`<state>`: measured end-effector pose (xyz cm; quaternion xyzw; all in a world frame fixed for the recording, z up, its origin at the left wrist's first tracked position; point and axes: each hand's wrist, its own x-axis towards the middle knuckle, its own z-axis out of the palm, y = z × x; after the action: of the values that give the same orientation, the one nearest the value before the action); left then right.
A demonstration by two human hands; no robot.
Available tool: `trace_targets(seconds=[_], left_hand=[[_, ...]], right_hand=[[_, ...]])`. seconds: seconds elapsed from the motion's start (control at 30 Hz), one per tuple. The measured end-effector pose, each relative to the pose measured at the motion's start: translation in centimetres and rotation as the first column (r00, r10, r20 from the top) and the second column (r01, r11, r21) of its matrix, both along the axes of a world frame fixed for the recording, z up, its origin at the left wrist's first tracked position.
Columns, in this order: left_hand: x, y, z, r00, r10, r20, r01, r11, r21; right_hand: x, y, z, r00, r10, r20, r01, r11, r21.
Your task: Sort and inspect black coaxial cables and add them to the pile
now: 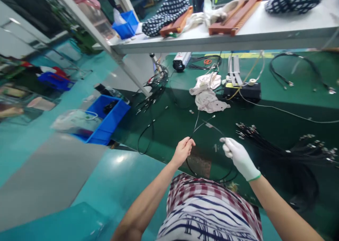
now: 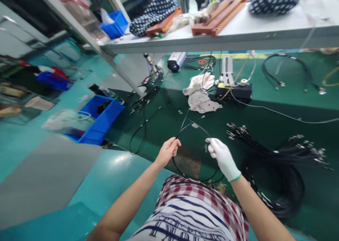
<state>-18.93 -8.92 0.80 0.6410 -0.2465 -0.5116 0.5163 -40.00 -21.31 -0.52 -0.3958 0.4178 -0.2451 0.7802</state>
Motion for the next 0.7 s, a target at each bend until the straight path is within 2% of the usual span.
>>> trace_targets(seconds=[0.07,0.17,0.3,0.37,0.47,0.57,0.63,0.7], left_hand=[[2.3,0.4,-0.8,0.995,0.092,0.026,-0.092,0.996,0.020],[5.8,0.6,-3.5,0.975,0.206,0.083,-0.213,0.973,0.089],[10.4,0.7,-8.1,0.930,0.301,0.212,-0.350,0.903,0.250],[12.7,1.1,-9.6,0.902,0.307,0.303,-0.400,0.859,0.320],[16.2,2.1,-10.2,0.837,0.271,0.475,-0.465,0.809,0.359],[18.8,3.7,-9.6,0.713,0.235,0.661,-0.556,0.763,0.329],[19.6,5.0,-9.3,0.638,0.218,0.739,-0.615,0.722,0.318],[19.8,6.4,-9.1,0.610,0.197,0.767,-0.643,0.689,0.335]], right_hand=[[0.4,-0.9,-1.6,0.994,-0.109,0.013,0.108,0.992,0.059],[1.4,-2.4,-4.6,0.984,-0.177,-0.020,0.179,0.980,0.083],[2.6,-3.2,-8.8,0.945,-0.284,-0.164,0.291,0.956,0.022],[2.7,-3.2,-10.1,0.925,-0.306,-0.226,0.308,0.951,-0.026],[2.1,-3.2,-11.2,0.919,-0.253,-0.302,0.239,0.967,-0.085],[1.4,-3.5,-11.7,0.861,-0.212,-0.462,0.152,0.975,-0.164],[1.2,-3.4,-12.0,0.801,-0.218,-0.558,0.110,0.969,-0.221],[1.0,-2.9,-12.0,0.773,-0.221,-0.595,0.073,0.962,-0.263]])
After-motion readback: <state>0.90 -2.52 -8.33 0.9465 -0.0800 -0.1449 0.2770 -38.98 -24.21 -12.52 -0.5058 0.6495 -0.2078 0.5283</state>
